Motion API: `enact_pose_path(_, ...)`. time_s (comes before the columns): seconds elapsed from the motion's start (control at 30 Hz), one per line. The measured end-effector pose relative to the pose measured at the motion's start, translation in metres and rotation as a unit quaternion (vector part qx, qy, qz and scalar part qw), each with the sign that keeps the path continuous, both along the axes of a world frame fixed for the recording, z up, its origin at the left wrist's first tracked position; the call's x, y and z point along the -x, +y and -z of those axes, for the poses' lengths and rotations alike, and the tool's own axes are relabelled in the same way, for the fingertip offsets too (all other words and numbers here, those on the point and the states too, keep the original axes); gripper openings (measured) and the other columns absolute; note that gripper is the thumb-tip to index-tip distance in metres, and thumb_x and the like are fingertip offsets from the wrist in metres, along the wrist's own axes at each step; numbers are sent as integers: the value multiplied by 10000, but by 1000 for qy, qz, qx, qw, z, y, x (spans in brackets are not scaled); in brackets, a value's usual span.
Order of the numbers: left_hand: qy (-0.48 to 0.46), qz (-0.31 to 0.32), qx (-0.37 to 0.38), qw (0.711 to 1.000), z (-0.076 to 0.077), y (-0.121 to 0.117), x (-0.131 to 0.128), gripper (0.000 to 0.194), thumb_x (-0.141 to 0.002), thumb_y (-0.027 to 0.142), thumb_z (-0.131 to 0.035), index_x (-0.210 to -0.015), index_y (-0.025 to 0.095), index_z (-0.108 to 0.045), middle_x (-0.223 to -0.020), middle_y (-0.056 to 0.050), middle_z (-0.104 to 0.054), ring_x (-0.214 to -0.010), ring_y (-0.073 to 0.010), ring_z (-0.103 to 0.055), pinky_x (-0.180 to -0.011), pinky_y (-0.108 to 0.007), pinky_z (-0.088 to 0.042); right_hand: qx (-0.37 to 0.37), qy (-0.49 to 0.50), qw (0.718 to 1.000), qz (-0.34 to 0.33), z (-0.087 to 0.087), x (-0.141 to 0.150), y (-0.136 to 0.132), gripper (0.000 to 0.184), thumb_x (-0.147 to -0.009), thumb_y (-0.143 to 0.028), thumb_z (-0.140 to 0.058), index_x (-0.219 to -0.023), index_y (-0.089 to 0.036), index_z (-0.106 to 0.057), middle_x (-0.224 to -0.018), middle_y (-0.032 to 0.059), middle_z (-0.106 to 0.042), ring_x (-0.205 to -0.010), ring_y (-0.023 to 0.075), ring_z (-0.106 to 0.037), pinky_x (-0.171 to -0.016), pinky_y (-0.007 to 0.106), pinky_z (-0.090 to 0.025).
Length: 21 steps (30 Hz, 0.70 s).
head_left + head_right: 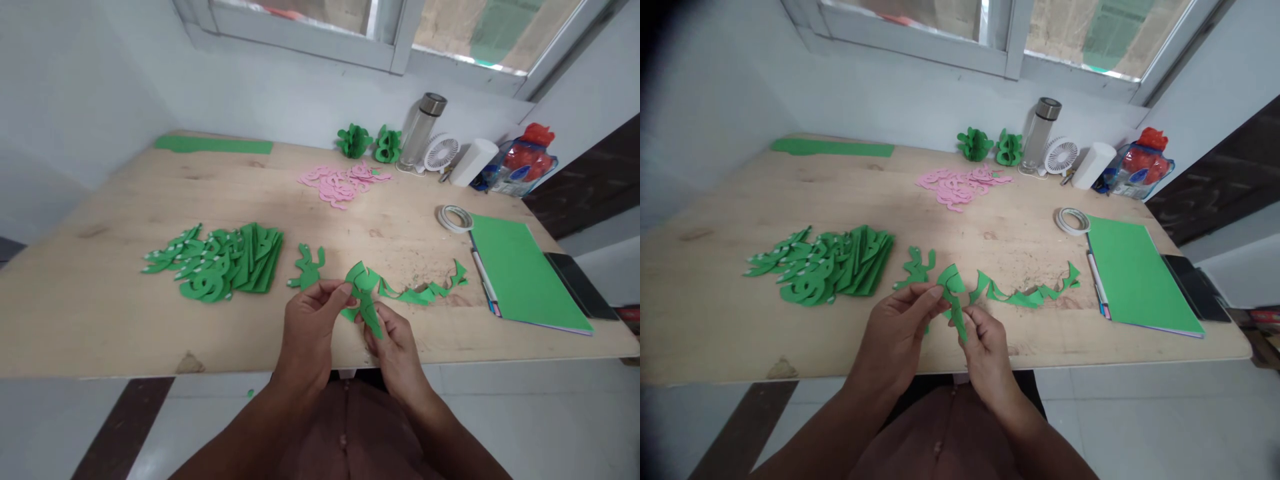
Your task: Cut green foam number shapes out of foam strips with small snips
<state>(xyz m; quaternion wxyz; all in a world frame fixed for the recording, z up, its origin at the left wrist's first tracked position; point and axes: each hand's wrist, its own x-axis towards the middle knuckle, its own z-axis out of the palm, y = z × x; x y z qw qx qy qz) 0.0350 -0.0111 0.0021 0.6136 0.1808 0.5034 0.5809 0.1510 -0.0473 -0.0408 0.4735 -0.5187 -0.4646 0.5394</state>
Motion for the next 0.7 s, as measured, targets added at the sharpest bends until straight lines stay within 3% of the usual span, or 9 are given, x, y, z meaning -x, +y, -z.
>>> enact_pose_path(0.7,5,0,-15,1000,2,4,6,121,-599,221,-818,-631,166,-715,-584,23,-675,-588,-105,-604,-636,-233,-470,14,1,1000,-8,-4,0,1,411,-935,-565,-530,-773,-193,-595,-551,-77,-301,-495,110,-197,-450,262,-163)
